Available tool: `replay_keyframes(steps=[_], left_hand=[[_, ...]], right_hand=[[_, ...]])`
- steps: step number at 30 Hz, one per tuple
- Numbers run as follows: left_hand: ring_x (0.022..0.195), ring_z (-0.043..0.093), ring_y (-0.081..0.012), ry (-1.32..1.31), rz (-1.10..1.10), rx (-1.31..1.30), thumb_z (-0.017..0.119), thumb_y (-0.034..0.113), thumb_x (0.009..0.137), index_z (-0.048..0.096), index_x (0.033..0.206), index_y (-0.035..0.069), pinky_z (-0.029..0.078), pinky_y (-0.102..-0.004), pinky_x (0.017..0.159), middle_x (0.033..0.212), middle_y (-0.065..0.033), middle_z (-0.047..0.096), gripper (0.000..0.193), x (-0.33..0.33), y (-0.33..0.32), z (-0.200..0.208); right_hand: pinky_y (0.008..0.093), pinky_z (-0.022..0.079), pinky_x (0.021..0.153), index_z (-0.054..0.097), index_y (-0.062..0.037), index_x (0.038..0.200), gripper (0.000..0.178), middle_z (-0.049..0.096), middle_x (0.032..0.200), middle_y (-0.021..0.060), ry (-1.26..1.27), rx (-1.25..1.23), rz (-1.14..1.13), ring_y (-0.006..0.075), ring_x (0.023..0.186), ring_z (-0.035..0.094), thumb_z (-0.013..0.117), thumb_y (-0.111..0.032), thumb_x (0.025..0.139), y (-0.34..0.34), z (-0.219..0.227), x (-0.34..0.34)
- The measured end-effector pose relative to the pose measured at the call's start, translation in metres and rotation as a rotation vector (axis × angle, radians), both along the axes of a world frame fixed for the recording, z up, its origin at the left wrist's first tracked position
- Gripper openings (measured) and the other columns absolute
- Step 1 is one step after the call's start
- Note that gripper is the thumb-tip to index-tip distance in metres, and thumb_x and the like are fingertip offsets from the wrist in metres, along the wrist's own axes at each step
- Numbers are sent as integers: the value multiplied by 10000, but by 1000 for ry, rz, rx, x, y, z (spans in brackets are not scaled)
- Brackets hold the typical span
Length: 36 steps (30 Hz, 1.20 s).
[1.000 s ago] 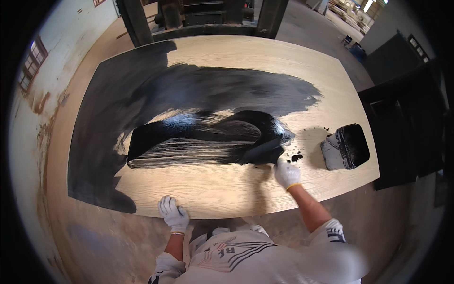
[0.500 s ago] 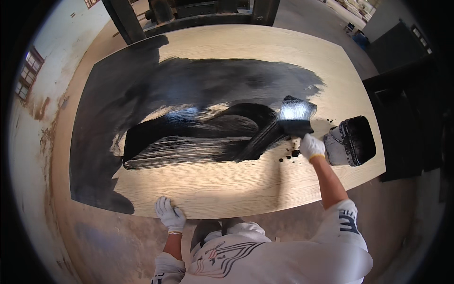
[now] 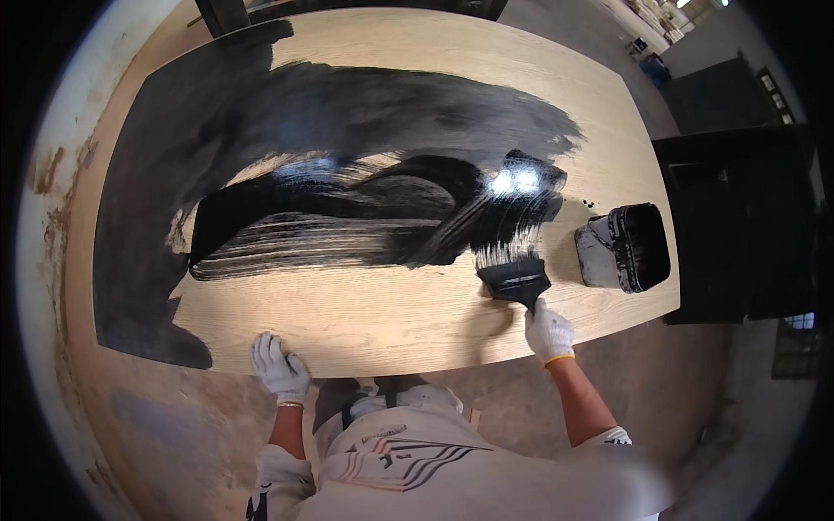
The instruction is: The person applies black paint to a large wooden board using a brush. They repeatedly dip the brush into a paint container and spread the paint across the surface in broad strokes, gradually covering more of the board.
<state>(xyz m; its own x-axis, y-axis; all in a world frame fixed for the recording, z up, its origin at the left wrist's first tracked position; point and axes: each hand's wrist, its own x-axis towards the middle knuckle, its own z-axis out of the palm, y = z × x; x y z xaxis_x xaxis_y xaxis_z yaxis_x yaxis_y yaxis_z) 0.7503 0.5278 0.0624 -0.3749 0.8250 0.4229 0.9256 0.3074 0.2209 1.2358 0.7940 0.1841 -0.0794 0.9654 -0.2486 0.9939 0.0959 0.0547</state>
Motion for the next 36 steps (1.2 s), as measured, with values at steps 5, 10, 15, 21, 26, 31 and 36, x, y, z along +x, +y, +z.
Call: replay_keyframes(steps=[5, 10, 15, 21, 26, 31, 36], left_hand=[[1385, 492, -483, -11, -29, -5, 548, 206, 926, 572, 1303, -8, 352, -649, 1203, 1420, -240, 570, 435, 2, 11, 5], [1376, 505, -460, 1, -19, 52, 550, 236, 941, 577, 1303, -3, 353, -649, 1205, 1398, -240, 583, 435, -7, -4, -1], [1368, 513, -443, 3, -21, 40, 549, 247, 947, 607, 1270, -3, 352, -634, 1211, 1385, -237, 590, 414, -4, 5, 2], [1317, 534, -421, -15, -25, -4, 584, 234, 910, 644, 1233, 33, 380, -614, 1174, 1359, -191, 610, 385, -17, -3, -5], [1249, 547, -395, -42, -2, -64, 630, 223, 843, 655, 1215, 76, 401, -589, 1100, 1300, -152, 619, 400, -32, -4, -2], [1254, 538, -395, -48, -46, -38, 648, 220, 803, 642, 1208, 83, 391, -599, 1096, 1292, -142, 608, 427, -30, 3, -1], [1247, 535, -397, -56, -20, -69, 649, 219, 787, 633, 1185, 87, 382, -599, 1101, 1298, -144, 594, 419, -34, -4, 4]], right_hand=[[587, 570, 763, 666, -45, 975, 304, 756, 914, 259, 41, 229, 14, 475, 846, 732, 586, -335, 1021, 80, -21, 16], [620, 566, 789, 648, -77, 1201, 353, 754, 876, 261, 9, 56, 66, 470, 829, 744, 591, -368, 1011, 11, -15, -12], [567, 568, 888, 717, -61, 1137, 405, 765, 1018, 260, 5, 57, -77, 468, 986, 729, 564, -417, 1019, 34, -1, 7], [590, 597, 797, 664, -32, 1013, 308, 765, 900, 269, -15, 127, 84, 479, 804, 757, 606, -333, 985, 36, -33, -72], [546, 586, 914, 667, -28, 1230, 435, 772, 979, 280, -23, -45, 24, 461, 954, 757, 589, -401, 1018, 21, 0, -89], [521, 587, 947, 809, -35, 1080, 436, 768, 1087, 272, -14, 81, -40, 429, 1093, 742, 586, -404, 1017, 190, -7, -55], [532, 586, 921, 743, -2, 1083, 435, 774, 1047, 261, 25, 20, 249, 442, 1048, 747, 574, -400, 1030, 148, -3, -155]])
